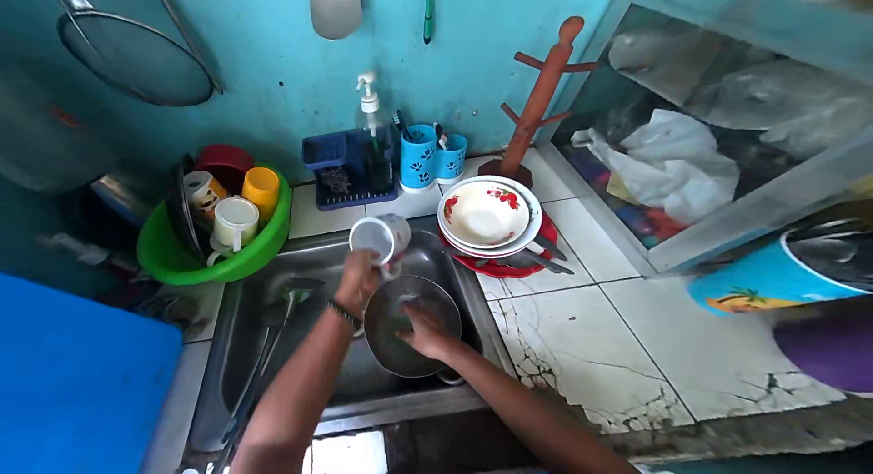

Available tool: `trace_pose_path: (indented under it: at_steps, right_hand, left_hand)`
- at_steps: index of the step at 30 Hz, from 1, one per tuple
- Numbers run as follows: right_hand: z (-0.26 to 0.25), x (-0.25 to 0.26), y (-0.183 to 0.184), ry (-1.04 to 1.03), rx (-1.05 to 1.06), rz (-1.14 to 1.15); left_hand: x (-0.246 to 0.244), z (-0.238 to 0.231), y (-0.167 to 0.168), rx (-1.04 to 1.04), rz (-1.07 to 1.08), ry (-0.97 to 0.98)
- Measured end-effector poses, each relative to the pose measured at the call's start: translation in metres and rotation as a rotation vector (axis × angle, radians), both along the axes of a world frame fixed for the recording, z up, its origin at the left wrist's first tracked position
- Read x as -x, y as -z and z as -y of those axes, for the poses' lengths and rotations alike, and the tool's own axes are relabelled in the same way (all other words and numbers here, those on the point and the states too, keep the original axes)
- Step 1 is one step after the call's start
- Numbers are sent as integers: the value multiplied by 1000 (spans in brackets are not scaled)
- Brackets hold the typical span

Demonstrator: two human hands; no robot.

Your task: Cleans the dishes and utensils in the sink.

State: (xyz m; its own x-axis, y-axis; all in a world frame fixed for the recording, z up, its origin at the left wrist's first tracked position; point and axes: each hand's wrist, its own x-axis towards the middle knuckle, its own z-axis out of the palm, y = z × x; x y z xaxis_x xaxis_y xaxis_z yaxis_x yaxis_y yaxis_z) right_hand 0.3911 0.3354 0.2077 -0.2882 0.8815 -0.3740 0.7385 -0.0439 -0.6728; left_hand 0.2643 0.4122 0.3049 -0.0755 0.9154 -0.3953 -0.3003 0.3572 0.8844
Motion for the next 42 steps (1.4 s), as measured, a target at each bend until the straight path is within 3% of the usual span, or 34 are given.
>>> trace_pose_path:
  at_steps: [2,5,8,11,14,17,20,23,27,29,34,37,42]
  right_hand:
    - [6,0,0,-171,44,183]
    - [10,2,1,-289,148,281]
    - [10,2,8,-305,143,277]
    - [13,4,8,-286,141,265]
    - [13,6,3,-276,140,268]
    - [10,4,7,-252,50,276]
    - [7,3,7,-226,-82,282]
    - [3,4,5,-188,-38,229]
    - [0,4,6,-207,-21,268]
    - [-1,3,6,-194,-29,259]
    - [-7,-6,-6,-2,-2,-44]
    - [-7,-4,-5,44,-55,51]
    - [-7,-1,6,-121,-68,225]
  left_hand:
    - [0,-37,-10,-2,-134,114]
    - [-9,-91,-19,24,-375,199]
    - [-12,-116,-26,35,-585,302]
    - [-13,-134,-22,51,-620,286]
    - [-5,-144,-12,17,-768,289]
    - [-13,-128,-25,-66,-1162,263]
    - [-42,-92,-42,-384,-1384,226]
    - [-84,-76,-42,-663,-1356,431]
    - [-143,-100,-32,-743,-1333,795]
    - [-159,-111,-24,-744,-1420,881]
    - [-162,-124,-35,-561,-1428,873]
    - [-155,-124,-43,-542,-1391,826]
    - [-128,-124,-54,-501,-1205,813]
